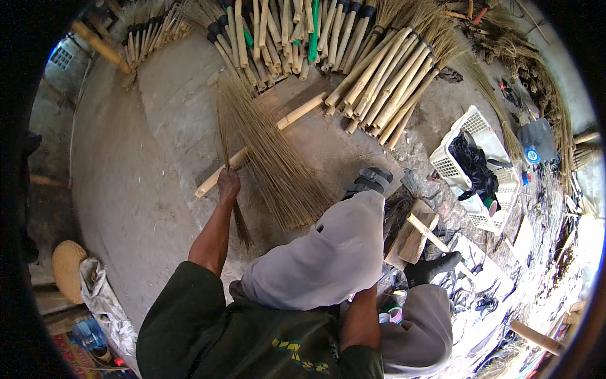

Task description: The person sits on the floor and assembles a traditional broom by binding a bundle of straw to a wooden handle using black plastic strips. They repeatedly wrap and tighten the binding, then place the finished broom aside and begin another.

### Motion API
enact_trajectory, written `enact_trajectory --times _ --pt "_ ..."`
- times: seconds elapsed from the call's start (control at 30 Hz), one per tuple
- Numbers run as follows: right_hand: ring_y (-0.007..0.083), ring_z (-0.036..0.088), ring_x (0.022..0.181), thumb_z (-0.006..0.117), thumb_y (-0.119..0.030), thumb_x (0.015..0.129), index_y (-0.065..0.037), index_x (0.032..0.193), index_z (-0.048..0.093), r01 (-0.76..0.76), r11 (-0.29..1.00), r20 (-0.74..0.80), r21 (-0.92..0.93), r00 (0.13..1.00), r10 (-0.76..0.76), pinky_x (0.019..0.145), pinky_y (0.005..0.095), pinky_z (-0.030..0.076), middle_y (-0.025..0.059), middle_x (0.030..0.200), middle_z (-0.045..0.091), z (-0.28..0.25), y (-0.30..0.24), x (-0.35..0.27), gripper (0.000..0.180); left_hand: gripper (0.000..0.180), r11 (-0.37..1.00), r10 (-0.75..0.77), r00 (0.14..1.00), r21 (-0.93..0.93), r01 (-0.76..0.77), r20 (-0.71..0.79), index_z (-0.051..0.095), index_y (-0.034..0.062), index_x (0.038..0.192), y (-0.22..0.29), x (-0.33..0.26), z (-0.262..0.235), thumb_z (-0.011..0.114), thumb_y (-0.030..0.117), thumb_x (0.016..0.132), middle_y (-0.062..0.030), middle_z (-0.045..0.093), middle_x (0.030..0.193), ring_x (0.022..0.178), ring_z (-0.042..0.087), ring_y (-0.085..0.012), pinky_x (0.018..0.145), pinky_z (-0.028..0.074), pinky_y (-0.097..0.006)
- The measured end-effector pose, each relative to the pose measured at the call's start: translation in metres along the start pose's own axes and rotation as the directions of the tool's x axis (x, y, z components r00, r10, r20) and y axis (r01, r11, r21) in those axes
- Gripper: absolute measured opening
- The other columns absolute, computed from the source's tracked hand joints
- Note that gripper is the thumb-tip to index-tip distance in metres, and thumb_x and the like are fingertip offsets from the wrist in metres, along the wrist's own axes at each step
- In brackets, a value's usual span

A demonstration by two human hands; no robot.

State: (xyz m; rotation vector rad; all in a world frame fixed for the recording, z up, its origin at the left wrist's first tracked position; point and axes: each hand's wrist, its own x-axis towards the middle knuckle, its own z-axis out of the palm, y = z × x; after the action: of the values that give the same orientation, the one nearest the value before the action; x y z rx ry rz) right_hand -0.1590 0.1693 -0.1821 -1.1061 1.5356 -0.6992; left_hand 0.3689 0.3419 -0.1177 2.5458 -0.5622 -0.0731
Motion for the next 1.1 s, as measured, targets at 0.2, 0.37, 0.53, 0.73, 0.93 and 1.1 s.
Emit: enact_trajectory --times 0.2,0.37,0.53,0.73,0.93,1.1 --pt "0.0229 0.068 0.083 0.058 -0.023 0.098 -0.002 0.110 0.069 0.005 1.000 0.000 -0.015 1.000 -0.005 0.074 0.0358 0.054 0.0116 0.094 0.072 0.000 -0.001 0.002 0.027 0.031 1.000 -0.007 1.000 -0.023 0.007 0.030 0.061 -0.0034 0.083 -0.001 -0.002 -0.011 0.052 0.022 0.098 -0.0295 0.063 0.074 0.074 0.066 -0.0468 0.065 0.052 -0.052" --pt "0.0229 0.068 0.083 0.058 -0.023 0.098 -0.002 0.109 0.069 0.009 1.000 0.007 -0.022 1.000 -0.009 0.074 0.0357 0.054 0.0117 0.094 0.072 0.002 0.000 0.004 0.027 0.036 0.995 -0.074 0.997 -0.066 0.074 -0.003 0.061 -0.0070 0.087 -0.010 -0.004 -0.019 0.049 0.025 0.101 -0.0339 0.065 0.084 0.084 0.066 -0.0488 0.070 0.049 -0.054" --pt "0.0228 0.068 0.083 0.058 -0.023 0.098 -0.002 0.109 0.069 0.013 1.000 0.009 -0.028 1.000 -0.013 0.074 0.0356 0.054 0.0117 0.094 0.072 0.004 0.000 0.007 0.027 0.041 0.961 -0.220 0.973 -0.187 0.205 -0.063 0.065 -0.0064 0.095 -0.003 -0.007 -0.037 0.049 0.030 0.103 -0.0264 0.067 0.085 0.086 0.068 -0.0425 0.073 0.050 -0.049" --pt "0.0227 0.068 0.082 0.058 -0.023 0.098 -0.001 0.109 0.069 0.016 0.999 0.003 -0.035 1.000 -0.016 0.074 0.0354 0.054 0.0118 0.094 0.072 0.003 0.002 0.008 0.027 0.045 0.846 -0.382 0.918 -0.438 0.304 -0.102 0.067 -0.0046 0.097 0.006 -0.024 -0.060 0.053 0.038 0.102 -0.0178 0.069 0.084 0.080 0.066 -0.0304 0.078 0.049 -0.042" --pt "0.0227 0.068 0.082 0.058 -0.023 0.098 -0.001 0.108 0.070 0.025 0.998 0.004 -0.051 1.000 -0.025 0.074 0.0353 0.054 0.0119 0.094 0.072 -0.005 0.006 0.006 0.027 0.052 0.849 -0.310 0.898 -0.515 0.115 -0.312 0.068 -0.0037 0.090 0.047 -0.036 -0.111 0.059 0.046 0.100 -0.0074 0.062 0.071 0.070 0.059 -0.0210 0.069 0.047 -0.034" --pt "0.0226 0.068 0.082 0.058 -0.023 0.098 -0.001 0.108 0.070 0.040 0.996 0.015 -0.074 0.999 -0.039 0.074 0.0352 0.054 0.0120 0.094 0.072 -0.006 0.010 0.005 0.027 0.043 0.717 -0.195 0.886 -0.677 -0.165 -0.422 0.057 0.0028 0.079 0.088 -0.013 -0.187 0.061 0.039 0.101 0.0004 0.054 0.066 0.057 0.051 -0.0107 0.055 0.040 -0.029"
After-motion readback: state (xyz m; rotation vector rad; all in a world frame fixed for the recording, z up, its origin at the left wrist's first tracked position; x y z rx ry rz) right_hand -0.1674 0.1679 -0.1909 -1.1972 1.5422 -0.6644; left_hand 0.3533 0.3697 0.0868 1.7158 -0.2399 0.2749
